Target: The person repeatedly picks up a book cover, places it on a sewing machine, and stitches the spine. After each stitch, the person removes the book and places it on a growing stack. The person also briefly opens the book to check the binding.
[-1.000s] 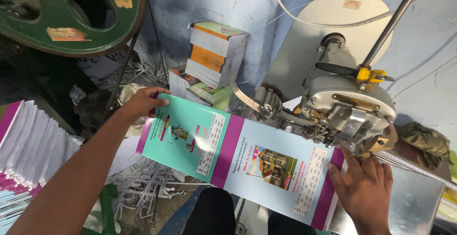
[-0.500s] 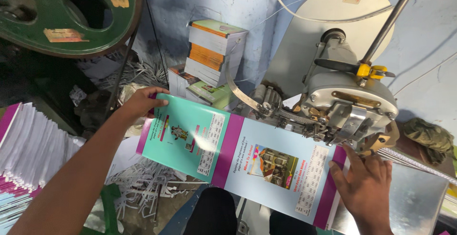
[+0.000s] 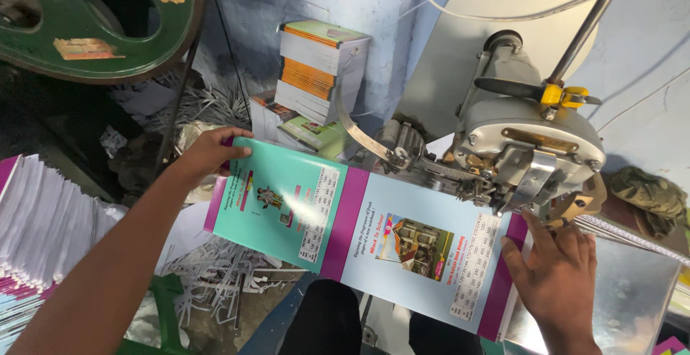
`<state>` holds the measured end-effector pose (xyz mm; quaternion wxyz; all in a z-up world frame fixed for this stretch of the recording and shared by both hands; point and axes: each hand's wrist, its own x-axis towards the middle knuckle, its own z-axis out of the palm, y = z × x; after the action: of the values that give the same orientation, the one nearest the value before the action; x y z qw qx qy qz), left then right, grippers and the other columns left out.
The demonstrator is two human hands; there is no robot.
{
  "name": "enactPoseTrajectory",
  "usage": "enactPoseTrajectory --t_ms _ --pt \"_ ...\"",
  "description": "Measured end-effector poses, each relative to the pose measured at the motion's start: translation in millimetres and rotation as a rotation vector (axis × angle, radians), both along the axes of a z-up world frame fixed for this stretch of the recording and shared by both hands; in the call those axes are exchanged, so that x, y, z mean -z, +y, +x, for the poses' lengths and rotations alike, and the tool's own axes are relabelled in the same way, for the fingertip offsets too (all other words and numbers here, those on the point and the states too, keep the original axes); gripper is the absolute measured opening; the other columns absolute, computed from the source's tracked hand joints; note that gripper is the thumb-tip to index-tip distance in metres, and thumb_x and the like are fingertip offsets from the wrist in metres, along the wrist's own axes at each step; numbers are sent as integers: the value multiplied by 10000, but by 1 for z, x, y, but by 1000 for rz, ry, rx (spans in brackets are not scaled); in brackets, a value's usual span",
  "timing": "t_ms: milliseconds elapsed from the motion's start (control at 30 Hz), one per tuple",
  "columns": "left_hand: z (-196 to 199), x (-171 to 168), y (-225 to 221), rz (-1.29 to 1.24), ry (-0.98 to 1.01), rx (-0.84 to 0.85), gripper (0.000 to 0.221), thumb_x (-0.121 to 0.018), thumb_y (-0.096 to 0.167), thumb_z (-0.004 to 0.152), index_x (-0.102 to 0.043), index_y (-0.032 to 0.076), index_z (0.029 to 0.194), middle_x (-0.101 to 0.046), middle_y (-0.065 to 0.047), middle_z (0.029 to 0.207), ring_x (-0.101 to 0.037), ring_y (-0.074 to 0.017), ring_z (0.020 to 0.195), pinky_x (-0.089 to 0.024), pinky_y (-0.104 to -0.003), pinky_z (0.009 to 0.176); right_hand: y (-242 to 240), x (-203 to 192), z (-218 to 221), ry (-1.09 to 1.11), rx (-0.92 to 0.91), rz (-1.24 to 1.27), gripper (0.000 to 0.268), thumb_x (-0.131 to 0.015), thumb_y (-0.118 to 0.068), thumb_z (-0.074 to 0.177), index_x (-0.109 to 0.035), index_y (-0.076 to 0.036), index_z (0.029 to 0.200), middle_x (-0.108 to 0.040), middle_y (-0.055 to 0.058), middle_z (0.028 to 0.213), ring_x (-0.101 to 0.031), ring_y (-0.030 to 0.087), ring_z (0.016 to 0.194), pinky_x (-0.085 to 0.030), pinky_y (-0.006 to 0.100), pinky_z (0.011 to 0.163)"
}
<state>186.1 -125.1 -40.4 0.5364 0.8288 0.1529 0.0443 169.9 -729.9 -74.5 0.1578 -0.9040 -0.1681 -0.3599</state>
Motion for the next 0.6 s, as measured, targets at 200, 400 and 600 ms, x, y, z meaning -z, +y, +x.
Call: enactPoseTrajectory --t_ms 200,400,600 --pt "3 1 -5 32 13 -42 460 -774 243 848 -692 209 1299 -744 -45 1050 -702 -181 885 -579 -360 704 8 1 3 47 57 64 603 -679 -415 866 -643 -105 1383 -616 181 1282 -528 387 1330 -257 623 1261" --pt "6 7 -13 78 -43 22 484 -762 226 850 -682 195 1327 -722 -63 1062 -694 -174 898 -597 -383 675 21 7 5 -26 23 -33 600 -585 -420 948 -578 -58 1427 -572 222 1419 -466 439 1407 -198 668 1256" --pt "12 15 -22 221 -53 16 566 -775 228 822 -686 180 1380 -724 -153 1072 -711 -265 886 -621 -444 696 19 8 0 -41 -7 -6 610 -566 -395 920 -557 -124 1466 -532 209 1489 -447 434 1384 -178 671 1254"
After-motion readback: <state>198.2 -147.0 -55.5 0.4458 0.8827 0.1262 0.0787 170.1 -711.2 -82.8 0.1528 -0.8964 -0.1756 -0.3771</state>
